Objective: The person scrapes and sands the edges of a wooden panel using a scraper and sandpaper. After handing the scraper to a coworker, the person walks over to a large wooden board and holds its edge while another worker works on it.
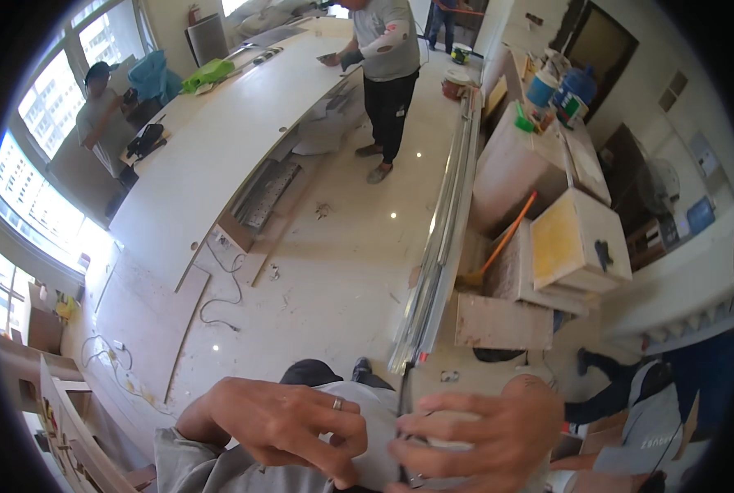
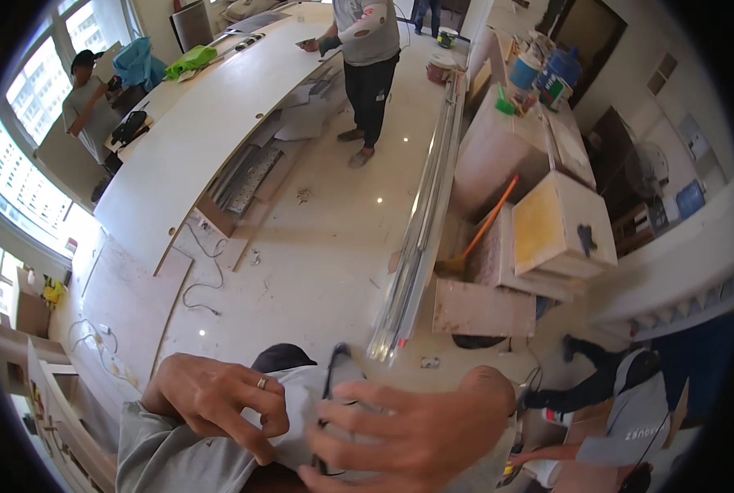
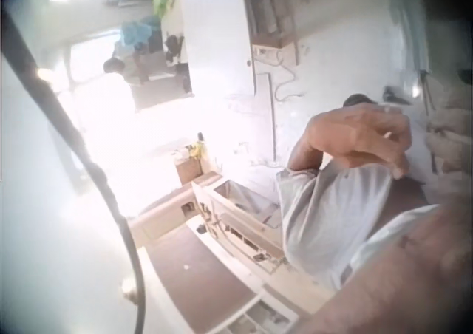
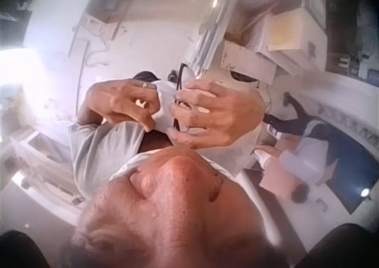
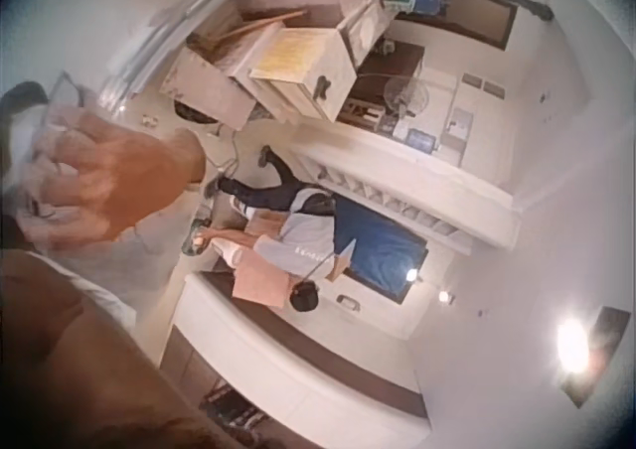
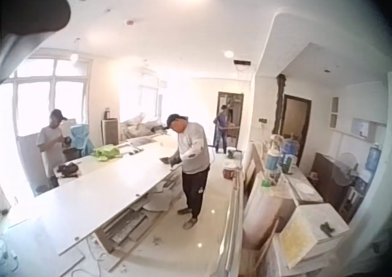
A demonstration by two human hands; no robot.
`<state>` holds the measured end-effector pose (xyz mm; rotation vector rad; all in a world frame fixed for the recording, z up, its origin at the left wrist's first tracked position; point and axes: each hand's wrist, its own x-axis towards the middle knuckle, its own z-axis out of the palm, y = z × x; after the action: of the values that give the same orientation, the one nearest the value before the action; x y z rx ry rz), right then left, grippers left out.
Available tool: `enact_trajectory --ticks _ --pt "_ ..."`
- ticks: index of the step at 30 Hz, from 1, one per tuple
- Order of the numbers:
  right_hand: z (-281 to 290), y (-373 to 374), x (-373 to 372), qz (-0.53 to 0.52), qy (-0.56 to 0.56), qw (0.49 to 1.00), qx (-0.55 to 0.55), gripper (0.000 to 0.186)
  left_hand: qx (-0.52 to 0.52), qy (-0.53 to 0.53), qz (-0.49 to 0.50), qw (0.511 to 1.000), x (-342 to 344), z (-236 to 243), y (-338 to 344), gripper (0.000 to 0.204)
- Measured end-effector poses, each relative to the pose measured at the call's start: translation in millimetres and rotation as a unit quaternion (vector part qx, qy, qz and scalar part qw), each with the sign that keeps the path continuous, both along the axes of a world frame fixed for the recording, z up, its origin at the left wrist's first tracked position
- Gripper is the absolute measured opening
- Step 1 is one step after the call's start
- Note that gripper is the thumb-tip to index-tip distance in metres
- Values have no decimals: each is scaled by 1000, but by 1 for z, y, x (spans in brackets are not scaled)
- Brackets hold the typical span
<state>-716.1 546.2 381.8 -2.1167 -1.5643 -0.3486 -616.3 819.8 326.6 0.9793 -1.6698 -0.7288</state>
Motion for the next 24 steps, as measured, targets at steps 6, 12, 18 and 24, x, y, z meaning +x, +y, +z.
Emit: enact_trajectory --ticks 6,12,18,24 --pt "-48 20 165 184 186 965 -16 39 -29 95 0 995 142 -28 10 27" --pt "-76 36 315 212 347 911 64 33 24 102 189 976 320 -97 36 27" --pt "-72 11 447 124 340 924 124 32 322 -18 404 856 462 -223 12 38" --pt "-126 -78 533 -484 311 811 108 41 401 -146 330 842 542 -310 -40 47"
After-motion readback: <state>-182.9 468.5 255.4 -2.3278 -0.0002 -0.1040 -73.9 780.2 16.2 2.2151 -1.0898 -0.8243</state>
